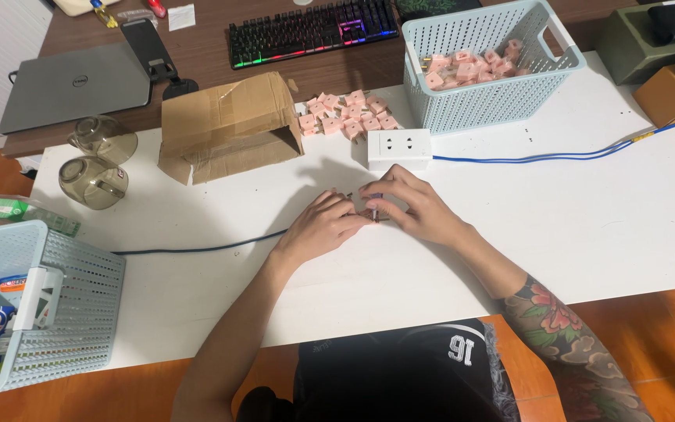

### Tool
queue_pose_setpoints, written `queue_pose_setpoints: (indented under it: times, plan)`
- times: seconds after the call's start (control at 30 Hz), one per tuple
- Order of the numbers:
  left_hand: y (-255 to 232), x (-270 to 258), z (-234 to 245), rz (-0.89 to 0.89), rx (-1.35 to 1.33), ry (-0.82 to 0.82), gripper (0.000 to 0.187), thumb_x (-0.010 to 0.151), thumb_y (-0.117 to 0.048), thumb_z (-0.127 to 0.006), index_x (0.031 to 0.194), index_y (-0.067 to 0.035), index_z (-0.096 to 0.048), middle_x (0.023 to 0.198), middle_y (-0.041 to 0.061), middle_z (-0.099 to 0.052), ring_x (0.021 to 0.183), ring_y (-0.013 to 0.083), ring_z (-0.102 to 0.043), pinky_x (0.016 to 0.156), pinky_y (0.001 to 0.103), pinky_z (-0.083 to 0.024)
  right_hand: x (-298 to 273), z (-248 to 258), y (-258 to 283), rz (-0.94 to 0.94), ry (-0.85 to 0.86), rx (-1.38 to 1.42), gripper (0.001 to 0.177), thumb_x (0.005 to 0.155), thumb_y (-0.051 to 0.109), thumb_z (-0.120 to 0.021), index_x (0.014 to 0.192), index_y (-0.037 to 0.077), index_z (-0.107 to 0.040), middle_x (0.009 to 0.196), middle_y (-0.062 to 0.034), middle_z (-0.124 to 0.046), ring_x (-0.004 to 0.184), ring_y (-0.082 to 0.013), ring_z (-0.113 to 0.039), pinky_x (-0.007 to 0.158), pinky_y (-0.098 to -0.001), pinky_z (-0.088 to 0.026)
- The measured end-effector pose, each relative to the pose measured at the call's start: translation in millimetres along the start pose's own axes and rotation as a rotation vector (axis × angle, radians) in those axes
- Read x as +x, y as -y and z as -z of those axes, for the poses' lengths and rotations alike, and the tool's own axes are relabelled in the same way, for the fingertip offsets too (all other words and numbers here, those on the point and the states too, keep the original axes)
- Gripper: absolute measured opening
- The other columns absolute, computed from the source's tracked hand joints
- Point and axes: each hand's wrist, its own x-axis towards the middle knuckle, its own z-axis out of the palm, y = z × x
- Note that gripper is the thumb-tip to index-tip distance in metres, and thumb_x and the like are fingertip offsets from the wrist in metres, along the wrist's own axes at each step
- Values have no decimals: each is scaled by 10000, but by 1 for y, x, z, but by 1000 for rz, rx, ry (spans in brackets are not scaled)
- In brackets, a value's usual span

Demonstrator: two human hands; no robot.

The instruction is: Assembling an electrical plug by connecting wires to internal terminals using a screwdriver.

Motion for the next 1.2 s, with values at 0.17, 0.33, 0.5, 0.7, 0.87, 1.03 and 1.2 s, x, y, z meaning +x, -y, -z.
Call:
queue_pose_setpoints:
  times: [0.17, 0.33, 0.5, 0.7, 0.87, 1.03, 1.2]
  plan:
    - [1, 1, 3, -17, 28, 13, 108, 1073, -117, -775, 1007, -196, -809, 845, -30, -519, 887, 162, -667, 946, 361, -578, 14, 7, 23, 35, 14, 62, 250, 1100, 116, -730, 1339, 62, -781, 1050, -129, -804, 1023, -328, -810, 966, -509, -654]
    - [-1, 2, 4, -6, -5, 1, 98, 1073, -104, -779, 1012, -177, -806, 849, -19, -529, 885, 168, -667, 957, 373, -583, 7, 2, 10, 10, 11, 64, 258, 1094, 79, -730, 1345, 54, -785, 1001, -127, -804, 983, -325, -810, 941, -499, -658]
    - [-4, 5, 8, -7, -13, -25, 109, 1086, -115, -765, 1060, -202, -825, 854, -33, -484, 857, 151, -629, 935, 351, -568, -4, -1, -6, -3, 5, 17, 286, 1030, 172, -847, 1303, 93, -817, 949, -69, -702, 935, -257, -766, 906, -447, -644]
    - [0, -2, 1, 9, 11, -1, 134, 1083, -116, -755, 991, -200, -802, 845, -50, -473, 844, 135, -623, 901, 331, -563, 8, 4, 17, -14, 14, 74, 286, 1113, 125, -712, 1382, 49, -772, 1011, -147, -800, 984, -342, -808, 932, -503, -650]
    - [-6, 8, 12, -3, 8, -32, 109, 1074, -117, -773, 1038, -206, -824, 847, -35, -489, 853, 154, -639, 935, 355, -576, 8, 3, 11, 16, 4, 26, 308, 1055, 196, -816, 1336, 74, -793, 1020, -107, -774, 1002, -301, -796, 944, -482, -647]
    - [-2, 2, 2, 9, 10, -17, 123, 1076, -121, -764, 989, -199, -801, 839, -44, -488, 842, 148, -635, 911, 351, -571, 9, 5, 15, 45, -2, 77, 273, 1143, 126, -650, 1360, 37, -790, 1056, -159, -819, 1052, -359, -813, 986, -519, -648]
    - [2, -2, -4, 13, -14, -19, 86, 1078, -134, -781, 1059, -201, -831, 856, -24, -506, 868, 166, -651, 957, 366, -581, 4, 4, 7, 22, -16, -2, 263, 1041, 165, -834, 1282, 62, -824, 957, -98, -758, 948, -291, -789, 907, -464, -654]
